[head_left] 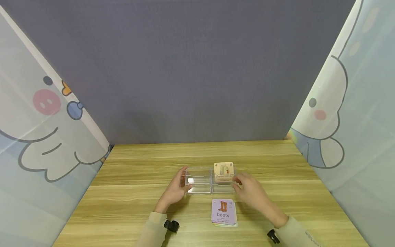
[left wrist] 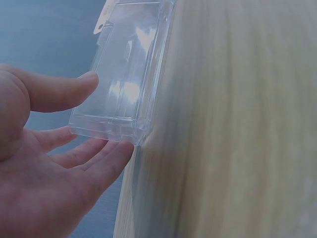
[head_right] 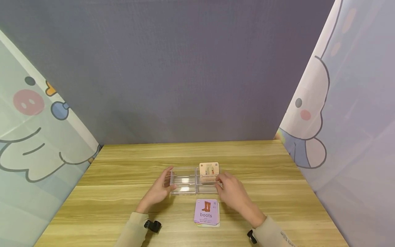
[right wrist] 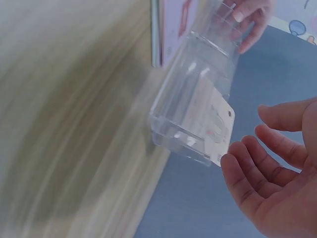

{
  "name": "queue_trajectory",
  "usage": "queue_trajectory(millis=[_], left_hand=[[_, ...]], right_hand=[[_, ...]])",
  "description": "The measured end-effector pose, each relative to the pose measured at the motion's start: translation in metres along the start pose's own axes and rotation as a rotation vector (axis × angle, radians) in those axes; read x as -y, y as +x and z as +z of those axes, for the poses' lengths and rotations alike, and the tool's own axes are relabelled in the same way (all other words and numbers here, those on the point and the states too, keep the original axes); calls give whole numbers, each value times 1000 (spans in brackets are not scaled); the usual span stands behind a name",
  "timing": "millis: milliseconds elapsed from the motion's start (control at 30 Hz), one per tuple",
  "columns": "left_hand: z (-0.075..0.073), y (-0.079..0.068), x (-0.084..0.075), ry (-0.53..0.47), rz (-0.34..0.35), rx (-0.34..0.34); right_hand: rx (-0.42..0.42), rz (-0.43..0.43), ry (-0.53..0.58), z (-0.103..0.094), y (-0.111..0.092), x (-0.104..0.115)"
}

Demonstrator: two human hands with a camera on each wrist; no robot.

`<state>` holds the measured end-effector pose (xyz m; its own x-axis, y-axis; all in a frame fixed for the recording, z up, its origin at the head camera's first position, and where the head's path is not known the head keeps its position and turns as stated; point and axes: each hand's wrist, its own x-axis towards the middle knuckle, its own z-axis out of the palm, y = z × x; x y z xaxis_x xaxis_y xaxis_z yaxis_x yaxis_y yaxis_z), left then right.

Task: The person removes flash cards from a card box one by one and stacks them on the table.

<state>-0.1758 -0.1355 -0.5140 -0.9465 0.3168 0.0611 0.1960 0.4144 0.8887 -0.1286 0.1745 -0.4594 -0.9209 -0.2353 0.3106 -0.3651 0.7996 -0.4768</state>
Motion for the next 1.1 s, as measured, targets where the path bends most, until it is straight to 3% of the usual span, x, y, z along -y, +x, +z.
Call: queue_trajectory(millis=[433, 667, 1100], left_hand=[[1, -1, 1, 3, 7, 8], [-1, 1, 0, -5, -10, 7], [0, 1, 2, -6, 1, 3]], right_hand=[[-30, 44, 27, -5, 10, 6], [-81, 36, 50, -4, 17, 7], [-101, 44, 129, -3, 33, 0]])
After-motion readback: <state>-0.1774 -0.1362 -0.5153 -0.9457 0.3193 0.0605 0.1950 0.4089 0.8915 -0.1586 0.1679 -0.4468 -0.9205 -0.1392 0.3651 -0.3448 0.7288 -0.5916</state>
